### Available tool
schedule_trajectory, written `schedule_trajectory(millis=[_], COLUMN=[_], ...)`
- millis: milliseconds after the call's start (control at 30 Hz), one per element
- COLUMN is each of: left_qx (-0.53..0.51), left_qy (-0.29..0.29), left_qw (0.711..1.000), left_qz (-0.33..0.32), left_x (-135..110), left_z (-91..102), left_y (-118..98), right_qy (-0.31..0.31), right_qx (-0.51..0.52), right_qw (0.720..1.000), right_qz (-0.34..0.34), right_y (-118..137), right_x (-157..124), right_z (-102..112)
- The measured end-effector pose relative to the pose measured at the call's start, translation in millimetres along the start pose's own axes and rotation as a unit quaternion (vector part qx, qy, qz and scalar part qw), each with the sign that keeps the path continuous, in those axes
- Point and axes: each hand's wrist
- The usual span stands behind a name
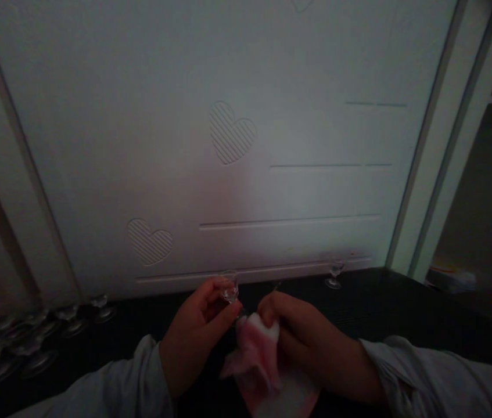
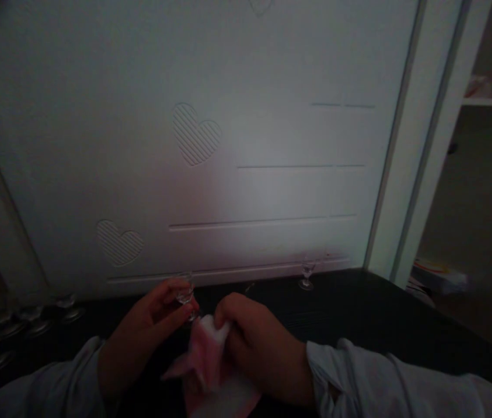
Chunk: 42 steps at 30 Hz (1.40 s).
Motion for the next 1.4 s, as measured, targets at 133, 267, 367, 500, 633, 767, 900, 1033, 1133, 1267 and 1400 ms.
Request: schedule_trajectory(millis=[133, 267, 367, 500, 633, 767, 900, 1033, 1133, 1267, 1400], left_qx=[0.016, 0.075, 0.103, 0.11, 0.106, 0.09, 0.026, 0.002, 0.018, 0.064, 0.174], left_qy=[0.05, 0.096, 0.107, 0.114, 0.095, 0.06, 0.057, 0.101, 0.137, 0.137, 0.088], left_qw=[0.999, 0.992, 0.989, 0.987, 0.99, 0.994, 0.998, 0.994, 0.99, 0.988, 0.977], left_qz=[-0.011, -0.015, -0.009, -0.01, -0.015, -0.024, 0.003, 0.03, 0.009, -0.038, -0.089], left_x=[-7.7, -10.4, -9.0, -7.9, -9.1, -8.7, -7.4, -10.0, -13.5, -17.2, -19.9], left_z=[-4.7, -4.8, -3.7, -3.0, -2.4, -2.3, -3.2, -5.6, -6.5, -4.9, -2.2], left_y=[2.2, 5.0, 4.0, 2.3, 1.5, 1.3, 1.0, -1.5, -1.9, 0.7, 2.2], right_qy=[-0.029, -0.096, -0.108, -0.077, -0.058, -0.036, -0.023, -0.016, -0.023, -0.027, -0.006], right_qx=[0.023, 0.104, 0.055, 0.05, 0.09, 0.057, 0.018, 0.008, 0.023, 0.068, 0.095], right_qw=[0.999, 0.988, 0.989, 0.992, 0.993, 0.997, 0.999, 1.0, 0.999, 0.995, 0.992], right_qz=[0.031, -0.064, -0.083, -0.09, -0.058, -0.032, -0.018, -0.003, -0.03, -0.074, -0.082], right_y=[-3.3, -5.6, -2.5, 2.7, 7.7, 14.4, 19.0, 19.0, 18.6, 19.3, 20.3], right_x=[-2.1, -3.8, -3.3, -1.9, -3.2, -4.3, -3.8, -3.6, -3.9, -3.9, -3.4], right_z=[-2.3, -4.2, -2.9, 0.0, 1.4, 2.2, 2.3, 0.6, -1.2, -2.2, -2.1])
Point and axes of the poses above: each hand's wrist, its own x-axis towards the middle knuckle, its own z-axis out of the back of the hand, y = z × x, and after that the axes turned 14 degrees about z, right-handed
